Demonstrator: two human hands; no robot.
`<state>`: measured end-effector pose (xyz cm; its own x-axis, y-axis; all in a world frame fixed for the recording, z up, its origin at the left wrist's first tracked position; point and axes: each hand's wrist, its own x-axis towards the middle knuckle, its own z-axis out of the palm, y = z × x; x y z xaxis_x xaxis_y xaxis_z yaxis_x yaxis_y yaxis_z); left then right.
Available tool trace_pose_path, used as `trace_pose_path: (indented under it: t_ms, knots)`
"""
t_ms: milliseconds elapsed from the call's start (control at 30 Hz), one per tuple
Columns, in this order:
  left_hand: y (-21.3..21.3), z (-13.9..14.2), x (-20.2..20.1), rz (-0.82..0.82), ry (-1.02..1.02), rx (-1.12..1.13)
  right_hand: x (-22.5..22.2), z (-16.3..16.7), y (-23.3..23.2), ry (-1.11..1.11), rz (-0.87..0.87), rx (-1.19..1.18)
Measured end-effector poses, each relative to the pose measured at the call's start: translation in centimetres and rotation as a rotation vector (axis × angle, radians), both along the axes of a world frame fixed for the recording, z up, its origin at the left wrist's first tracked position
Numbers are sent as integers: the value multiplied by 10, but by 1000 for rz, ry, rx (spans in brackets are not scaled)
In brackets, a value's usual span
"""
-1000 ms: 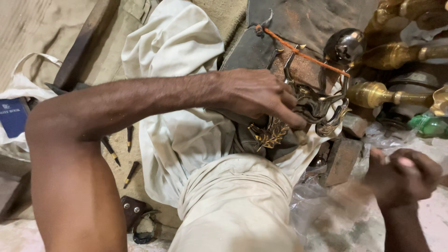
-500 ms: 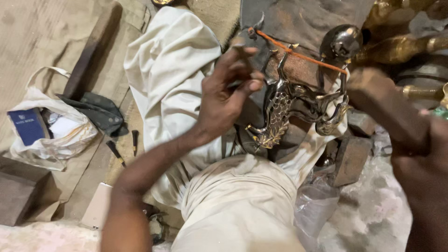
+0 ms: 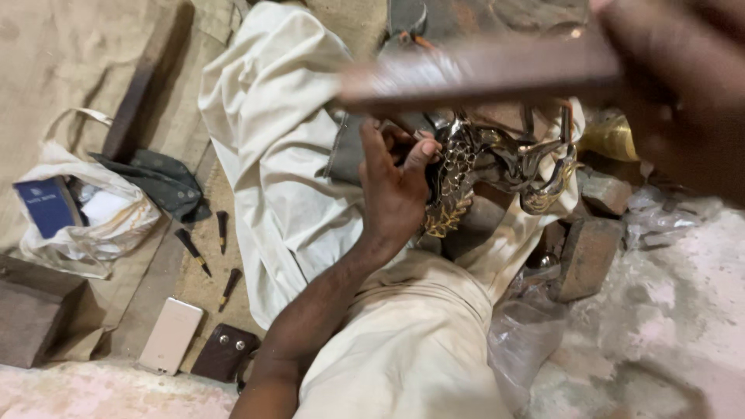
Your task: The person sits on the floor holding a chisel against a brass ornamental piece and strikes the chisel with a wooden mallet to shape and detail the metalwork, repositioning the chisel and the piece repeatedly as they work across its surface.
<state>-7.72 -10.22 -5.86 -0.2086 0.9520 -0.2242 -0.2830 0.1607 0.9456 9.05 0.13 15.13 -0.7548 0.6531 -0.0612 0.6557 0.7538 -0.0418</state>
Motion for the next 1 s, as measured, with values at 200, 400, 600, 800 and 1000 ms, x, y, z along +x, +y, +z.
trace_pose_path:
  t_ms: [200, 400, 600, 800, 1000]
  knots:
    - [0, 2, 2, 24, 56, 71, -13, 2, 12, -22, -216, -236]
    - [3, 0, -1, -31, 78, 128, -2, -1, 15, -56, -235, -245]
    - [6, -12, -5, -130, 102, 226, 22, -7, 7, -84, -278, -245]
    - [18, -26, -20, -336, 76, 387, 48, -10, -14, -127, -345, -216]
    - [40, -27, -40, -582, 242, 680, 63, -16, -53, -143, -414, -150]
